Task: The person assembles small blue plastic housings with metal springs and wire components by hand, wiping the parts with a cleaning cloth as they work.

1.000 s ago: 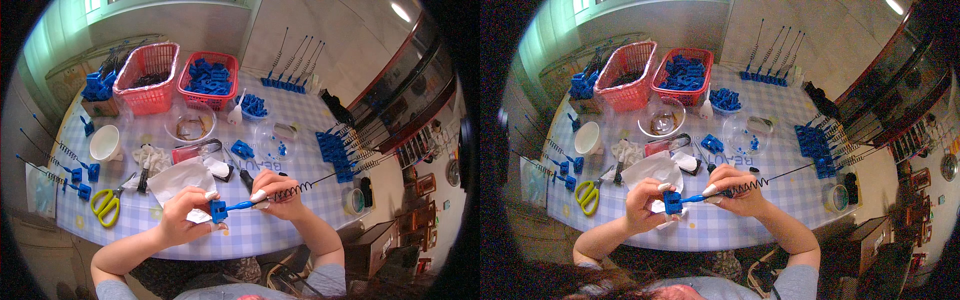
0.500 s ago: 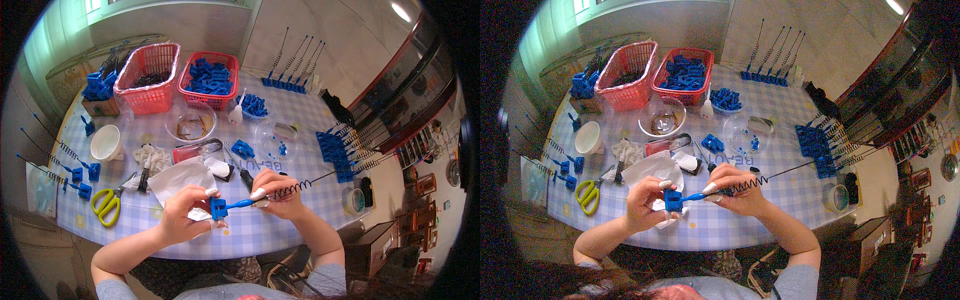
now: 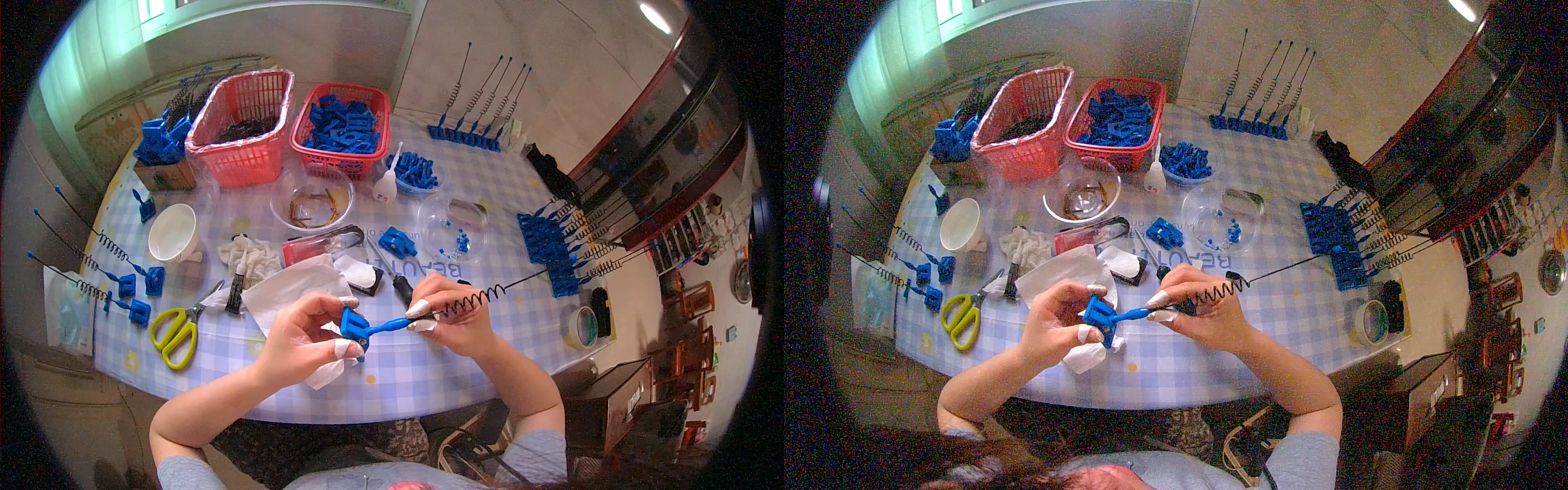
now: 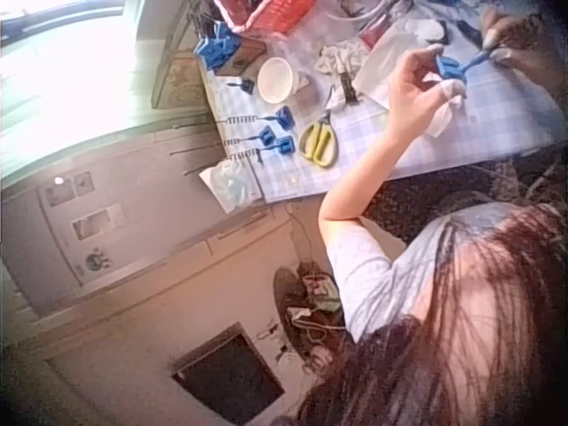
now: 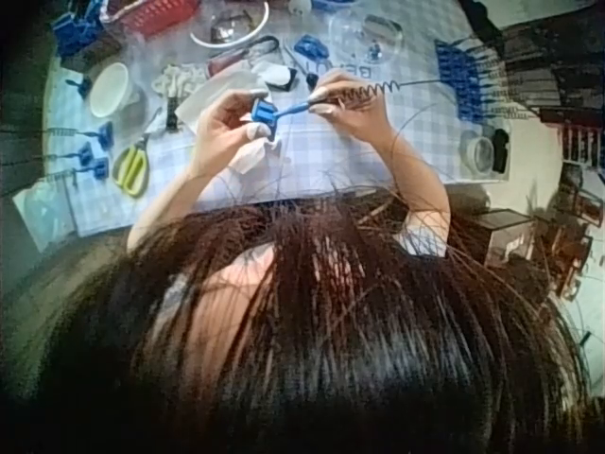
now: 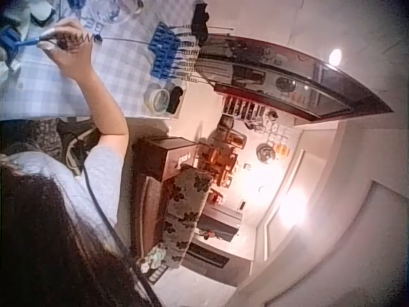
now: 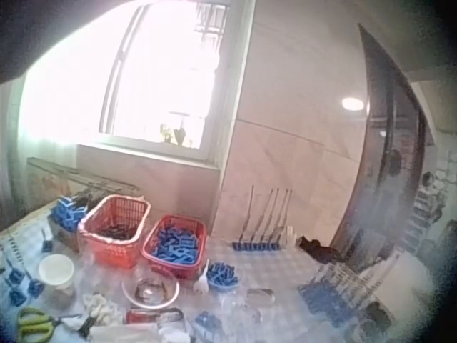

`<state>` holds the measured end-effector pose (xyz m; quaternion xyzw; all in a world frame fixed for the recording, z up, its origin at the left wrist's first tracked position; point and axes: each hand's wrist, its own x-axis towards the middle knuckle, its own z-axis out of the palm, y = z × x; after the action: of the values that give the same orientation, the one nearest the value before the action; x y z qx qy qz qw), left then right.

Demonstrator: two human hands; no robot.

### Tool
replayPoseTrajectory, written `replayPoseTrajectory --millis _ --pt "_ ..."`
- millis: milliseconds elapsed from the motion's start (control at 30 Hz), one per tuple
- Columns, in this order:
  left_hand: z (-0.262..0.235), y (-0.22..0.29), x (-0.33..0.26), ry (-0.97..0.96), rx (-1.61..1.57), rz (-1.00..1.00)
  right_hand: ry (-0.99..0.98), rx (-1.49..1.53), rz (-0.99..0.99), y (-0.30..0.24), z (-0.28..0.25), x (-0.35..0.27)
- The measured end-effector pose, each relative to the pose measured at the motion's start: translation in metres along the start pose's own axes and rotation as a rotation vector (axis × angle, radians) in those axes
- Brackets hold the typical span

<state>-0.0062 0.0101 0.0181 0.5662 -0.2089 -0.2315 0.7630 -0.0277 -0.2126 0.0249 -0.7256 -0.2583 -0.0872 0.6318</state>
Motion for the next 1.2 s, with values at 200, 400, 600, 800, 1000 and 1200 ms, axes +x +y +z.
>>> replayPoseTrajectory --millis 200,400,600,800,1000,1200 --pt "-0.0013 -0.0009 0.0018 -0.008 -0.062 -0.056 0.015 -0.028 0.009 0.0011 0.001 -0.0003" --pt "-0.0016 -0.0025 0.0027 0.002 -0.126 -0.119 0.022 -0.047 0.03 0.0012 0.0008 -0.0008" --pt "-0.0035 -0.0054 0.0031 0.014 -0.143 -0.14 0.033 -0.04 0.044 0.0029 0.0025 -0.001" --pt "-0.0028 -0.0053 0.0026 0.024 -0.159 -0.185 0.053 -0.011 0.048 0.0026 0.0041 -0.002" --pt "-0.0037 -0.0089 0.0039 0.04 -0.245 -0.244 0.057 0.006 0.077 0.0023 0.0046 -0.0027" --pt "-0.0019 -0.0071 0.0046 0.064 -0.306 -0.289 0.064 0.015 0.067 0.0023 0.0047 -0.0024"
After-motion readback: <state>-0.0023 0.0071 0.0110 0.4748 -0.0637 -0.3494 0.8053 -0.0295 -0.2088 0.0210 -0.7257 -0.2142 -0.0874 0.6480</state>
